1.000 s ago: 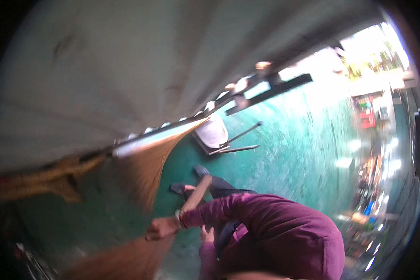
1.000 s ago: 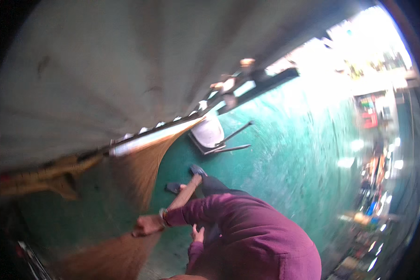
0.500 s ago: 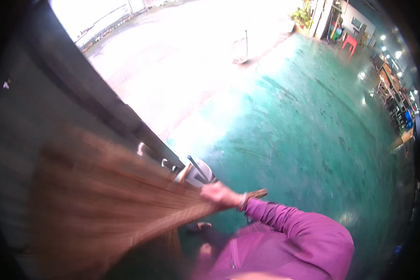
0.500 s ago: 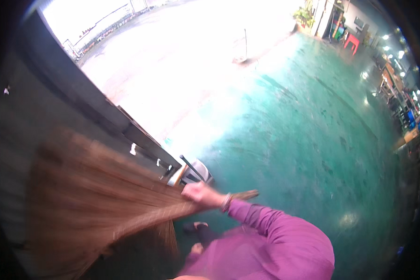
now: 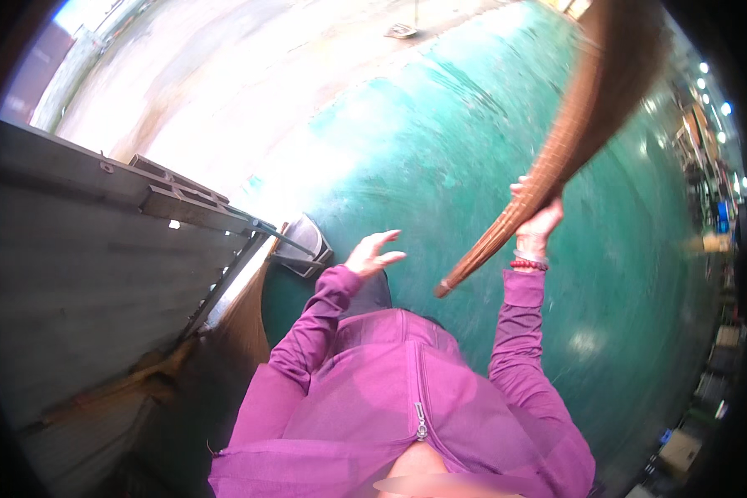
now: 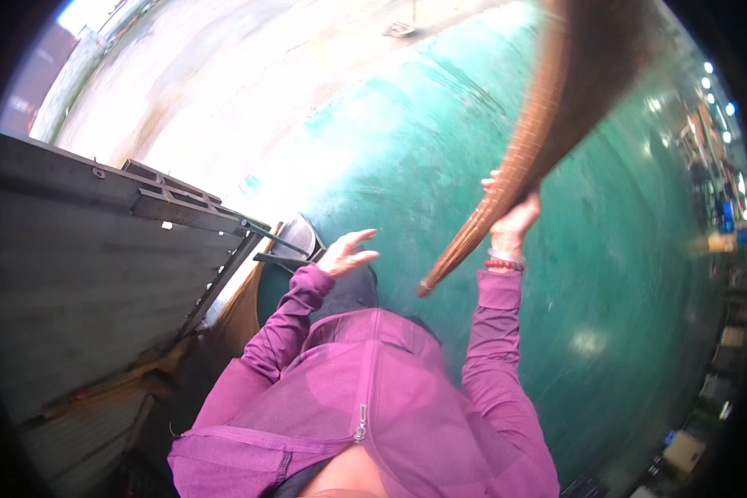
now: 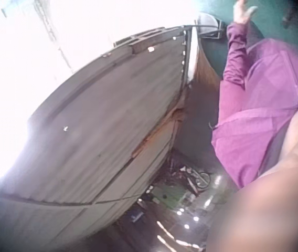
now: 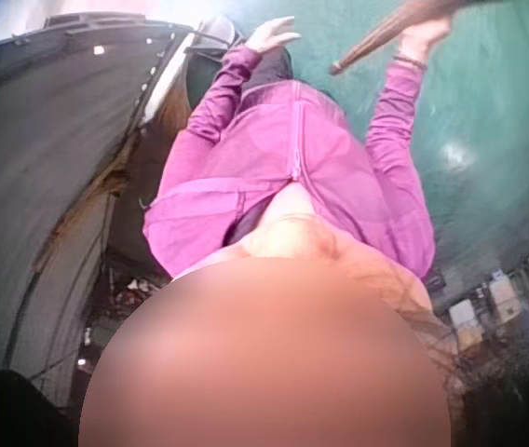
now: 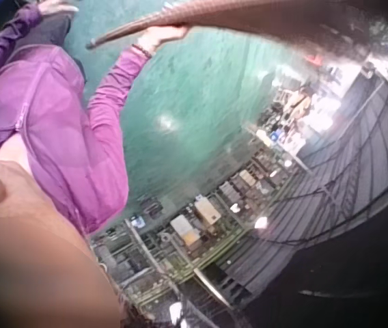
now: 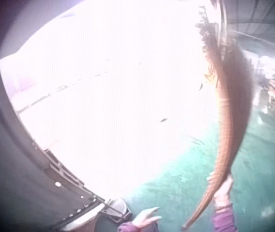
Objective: The person sweeps a green warehouse floor using a broom, gathering debris into a dustpan. They then carry the dustpan outside and return to continue sweeping. Finally, they place the broom against a wall.
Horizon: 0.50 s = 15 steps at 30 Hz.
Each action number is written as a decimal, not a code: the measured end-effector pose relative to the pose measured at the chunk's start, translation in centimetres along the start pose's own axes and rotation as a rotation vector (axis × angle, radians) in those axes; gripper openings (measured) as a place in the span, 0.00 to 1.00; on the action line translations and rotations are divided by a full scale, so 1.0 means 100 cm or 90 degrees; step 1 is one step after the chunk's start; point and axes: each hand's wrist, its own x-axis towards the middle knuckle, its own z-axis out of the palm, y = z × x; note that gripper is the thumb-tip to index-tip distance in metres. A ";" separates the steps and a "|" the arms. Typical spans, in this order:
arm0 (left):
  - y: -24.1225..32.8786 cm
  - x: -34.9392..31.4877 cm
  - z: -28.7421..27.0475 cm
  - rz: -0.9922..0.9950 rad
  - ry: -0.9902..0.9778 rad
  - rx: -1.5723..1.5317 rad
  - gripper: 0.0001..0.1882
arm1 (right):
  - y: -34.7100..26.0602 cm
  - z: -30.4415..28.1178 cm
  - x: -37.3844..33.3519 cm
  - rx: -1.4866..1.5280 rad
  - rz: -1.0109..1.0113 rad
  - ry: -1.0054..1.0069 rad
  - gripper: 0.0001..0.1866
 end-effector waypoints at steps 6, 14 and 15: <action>0.091 0.141 -0.035 0.184 0.084 0.313 0.33 | 0.043 0.005 0.123 0.223 -0.022 -0.095 0.09; 0.080 0.268 -0.093 0.086 -0.323 0.297 0.16 | 0.102 -0.074 0.155 0.342 0.067 0.111 0.07; 0.075 0.284 -0.097 0.112 -0.317 0.307 0.15 | 0.107 -0.079 0.163 0.412 0.103 0.157 0.07</action>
